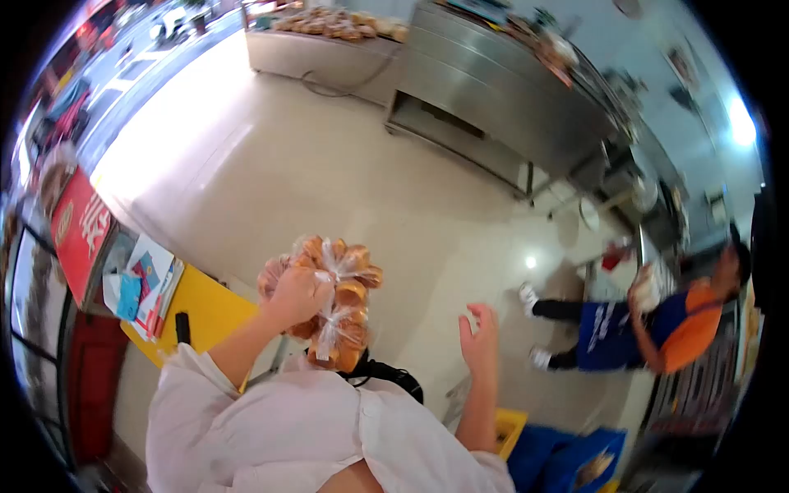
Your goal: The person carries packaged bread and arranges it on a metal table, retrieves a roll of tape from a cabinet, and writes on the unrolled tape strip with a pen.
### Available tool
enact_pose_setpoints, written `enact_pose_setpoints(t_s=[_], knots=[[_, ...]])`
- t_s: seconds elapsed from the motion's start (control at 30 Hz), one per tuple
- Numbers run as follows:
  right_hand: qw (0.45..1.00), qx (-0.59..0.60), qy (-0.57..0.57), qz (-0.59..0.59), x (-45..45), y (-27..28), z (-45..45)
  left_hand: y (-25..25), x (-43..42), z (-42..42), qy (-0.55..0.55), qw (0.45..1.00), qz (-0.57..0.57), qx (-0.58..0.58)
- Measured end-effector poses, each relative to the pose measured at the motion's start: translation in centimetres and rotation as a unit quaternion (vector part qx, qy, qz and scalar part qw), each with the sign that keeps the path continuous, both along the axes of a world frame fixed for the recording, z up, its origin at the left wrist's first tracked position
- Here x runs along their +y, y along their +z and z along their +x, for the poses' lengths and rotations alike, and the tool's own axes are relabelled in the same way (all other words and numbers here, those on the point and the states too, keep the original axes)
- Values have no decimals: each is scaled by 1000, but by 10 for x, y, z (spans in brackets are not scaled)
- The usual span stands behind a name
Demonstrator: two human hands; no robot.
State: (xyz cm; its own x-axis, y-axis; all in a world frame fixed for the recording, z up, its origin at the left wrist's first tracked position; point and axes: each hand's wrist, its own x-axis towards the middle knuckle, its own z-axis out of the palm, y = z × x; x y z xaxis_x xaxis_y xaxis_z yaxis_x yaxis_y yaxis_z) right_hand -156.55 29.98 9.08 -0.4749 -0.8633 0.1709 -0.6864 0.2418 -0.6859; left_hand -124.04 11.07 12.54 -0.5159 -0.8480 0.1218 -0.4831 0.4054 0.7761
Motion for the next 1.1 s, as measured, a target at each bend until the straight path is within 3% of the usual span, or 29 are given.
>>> enact_pose_setpoints(t_s=[0.07, 0.17, 0.27, 0.5, 0.53, 0.6, 0.67, 0.77, 0.83, 0.93, 1.03, 1.1], knots=[[997, -45, -48, 33, -9, -29, -23, -17, -30, 11, 44, 998, 8, -37], [993, -47, -69, 85, -61, -49, -55, 1, -97, -2, 108, 994, -6, -28], [994, 36, -30, 94, -113, -73, -89, 5, -151, -6, 194, 976, -65, -76], [987, 116, 71, 80, -370, -121, -164, -50, -313, 14, 301, 950, -22, -77], [985, 123, 105, 57, -419, -123, -171, -60, -334, 21, 306, 942, -47, -129], [979, 112, 153, 69, -519, -113, -161, -39, -384, 25, 307, 927, -82, -196], [956, 133, 245, 92, -625, -99, -147, -14, -427, 19, 390, 906, -30, -164], [915, 149, 363, 88, -762, -58, -98, -37, -488, 54, 451, 872, -68, -179], [892, 150, 422, 62, -861, -36, -68, -24, -541, 60, 489, 858, -58, -149], [874, 142, 463, -43, -999, -28, -24, -23, -631, 84, 518, 839, -24, -163], [878, 112, 465, -23, -1095, -49, 23, -36, -713, 123, 536, 828, 37, -161], [882, 127, 454, 17, -1156, -71, 37, -53, -793, 148, 517, 843, 2, -152]])
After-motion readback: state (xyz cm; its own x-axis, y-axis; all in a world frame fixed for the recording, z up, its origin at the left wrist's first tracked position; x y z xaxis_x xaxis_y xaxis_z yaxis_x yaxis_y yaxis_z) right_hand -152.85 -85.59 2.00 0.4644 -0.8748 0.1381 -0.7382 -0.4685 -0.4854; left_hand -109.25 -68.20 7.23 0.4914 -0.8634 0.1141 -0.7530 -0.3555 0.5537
